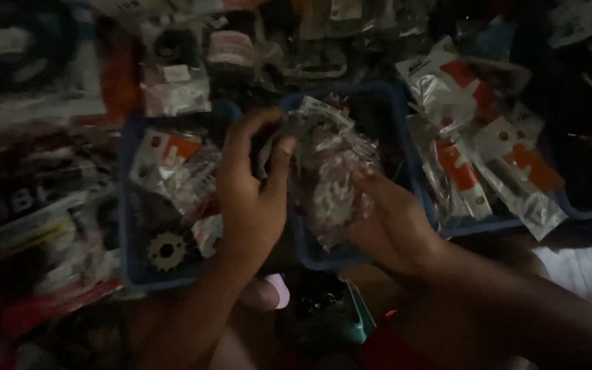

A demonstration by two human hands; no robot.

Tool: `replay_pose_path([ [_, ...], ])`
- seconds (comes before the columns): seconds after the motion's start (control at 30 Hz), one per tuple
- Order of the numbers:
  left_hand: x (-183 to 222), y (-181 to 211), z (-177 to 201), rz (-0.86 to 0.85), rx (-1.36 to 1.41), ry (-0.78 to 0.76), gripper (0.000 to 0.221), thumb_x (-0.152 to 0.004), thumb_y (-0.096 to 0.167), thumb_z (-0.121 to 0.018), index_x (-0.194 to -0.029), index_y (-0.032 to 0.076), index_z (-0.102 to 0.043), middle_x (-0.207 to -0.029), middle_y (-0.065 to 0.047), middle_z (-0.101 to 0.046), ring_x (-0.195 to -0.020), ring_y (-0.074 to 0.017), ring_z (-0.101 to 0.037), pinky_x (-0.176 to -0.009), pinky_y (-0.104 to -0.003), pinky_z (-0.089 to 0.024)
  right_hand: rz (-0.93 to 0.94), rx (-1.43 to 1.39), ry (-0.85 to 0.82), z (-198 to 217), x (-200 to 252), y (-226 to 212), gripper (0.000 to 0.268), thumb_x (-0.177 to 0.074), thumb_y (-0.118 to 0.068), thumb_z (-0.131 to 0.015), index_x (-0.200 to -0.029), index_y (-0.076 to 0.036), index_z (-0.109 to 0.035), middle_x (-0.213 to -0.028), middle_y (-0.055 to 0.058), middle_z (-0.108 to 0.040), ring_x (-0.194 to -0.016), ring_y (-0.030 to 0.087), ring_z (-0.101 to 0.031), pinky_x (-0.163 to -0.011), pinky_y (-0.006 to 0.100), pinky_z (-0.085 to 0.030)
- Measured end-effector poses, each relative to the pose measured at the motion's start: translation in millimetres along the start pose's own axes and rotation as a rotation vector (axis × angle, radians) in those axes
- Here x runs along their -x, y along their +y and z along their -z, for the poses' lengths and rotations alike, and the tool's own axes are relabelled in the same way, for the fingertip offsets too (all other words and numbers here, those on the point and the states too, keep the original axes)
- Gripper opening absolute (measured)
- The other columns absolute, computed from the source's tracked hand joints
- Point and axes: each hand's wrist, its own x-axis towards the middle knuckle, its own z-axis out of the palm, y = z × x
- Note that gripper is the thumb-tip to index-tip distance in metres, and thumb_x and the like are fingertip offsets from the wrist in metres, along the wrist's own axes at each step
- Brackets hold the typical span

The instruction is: Sorting and packing motorcycle sprockets into plastic bins.

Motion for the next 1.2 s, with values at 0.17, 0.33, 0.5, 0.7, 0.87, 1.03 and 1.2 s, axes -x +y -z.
replay_pose_path([
  [0.17,17.4,23.6,-41.9,-0.214,-0.251,-0.164,0.040,-0.105,0.007,-0.055,-0.143,-0.003,-0.057,-0.146,-0.025,-0.060,-0.134,-0.0434,-0.060,-0.118,-0.052,-0.044,0.111,0.525,0.953,-44.0,-34.4,17.1,0.042,-0.111,-0.030,-0.046,-0.142,-0.004,-0.059,-0.136,0.014,-0.062,-0.123,0.028,-0.062,-0.104,0.044,-0.051],
  [0.33,48.1,14.9,-56.5,-0.316,-0.130,-0.429,0.041,-0.111,0.010,-0.051,-0.150,-0.001,-0.053,-0.156,-0.025,-0.052,-0.149,-0.0441,-0.051,-0.131,-0.058,-0.035,0.154,0.666,0.904,-92.4,-54.1,-24.7,0.046,-0.111,-0.040,-0.037,-0.145,-0.012,-0.051,-0.142,0.012,-0.058,-0.127,0.028,-0.062,-0.107,0.049,-0.051],
  [0.5,21.8,19.4,-38.6,-0.294,-0.309,-0.301,0.054,-0.109,0.013,-0.048,-0.159,-0.007,-0.045,-0.168,-0.028,-0.039,-0.161,-0.0447,-0.035,-0.134,-0.062,-0.030,0.194,0.594,0.988,-77.5,-36.9,-6.3,0.045,-0.116,-0.042,-0.036,-0.146,-0.011,-0.050,-0.147,0.009,-0.058,-0.127,0.023,-0.061,-0.098,0.043,-0.053],
  [0.7,25.1,26.8,-23.4,-0.385,-0.289,-0.397,0.074,-0.107,0.040,-0.062,-0.152,-0.014,-0.042,-0.164,-0.035,-0.037,-0.159,-0.0514,-0.033,-0.135,-0.062,-0.025,-0.246,1.533,0.624,-60.9,4.8,-14.2,0.074,-0.103,-0.039,-0.064,-0.160,-0.009,-0.029,-0.151,0.013,-0.055,-0.121,0.025,-0.067,-0.084,0.035,-0.065],
  [0.87,30.2,12.1,-8.7,-0.561,-0.515,-0.360,0.050,-0.108,0.020,-0.071,-0.150,-0.002,-0.053,-0.157,-0.024,-0.051,-0.150,-0.0417,-0.052,-0.126,-0.053,-0.046,-0.032,0.554,0.901,-96.2,-41.2,-34.0,0.052,-0.112,-0.035,-0.046,-0.149,0.001,-0.055,-0.136,0.016,-0.064,-0.118,0.027,-0.064,-0.095,0.043,-0.058],
  [1.03,29.6,-1.0,7.7,-0.507,-0.331,-0.438,0.042,-0.104,0.012,-0.073,-0.143,0.002,-0.060,-0.137,-0.020,-0.066,-0.124,-0.0357,-0.068,-0.103,-0.048,-0.060,-0.168,0.759,0.810,-110.1,-52.0,-32.4,0.057,-0.110,-0.042,-0.052,-0.154,-0.006,-0.052,-0.141,0.016,-0.060,-0.119,0.030,-0.063,-0.096,0.044,-0.057],
  [1.2,12.5,13.8,16.6,-0.287,-0.091,-0.593,0.053,-0.086,0.013,-0.077,-0.136,0.004,-0.064,-0.131,-0.018,-0.072,-0.114,-0.0334,-0.072,-0.088,-0.044,-0.063,-0.363,1.175,0.605,-113.1,-39.5,-54.7,0.075,-0.100,-0.062,-0.059,-0.158,-0.018,-0.041,-0.149,0.008,-0.057,-0.122,0.026,-0.068,-0.096,0.041,-0.062],
])
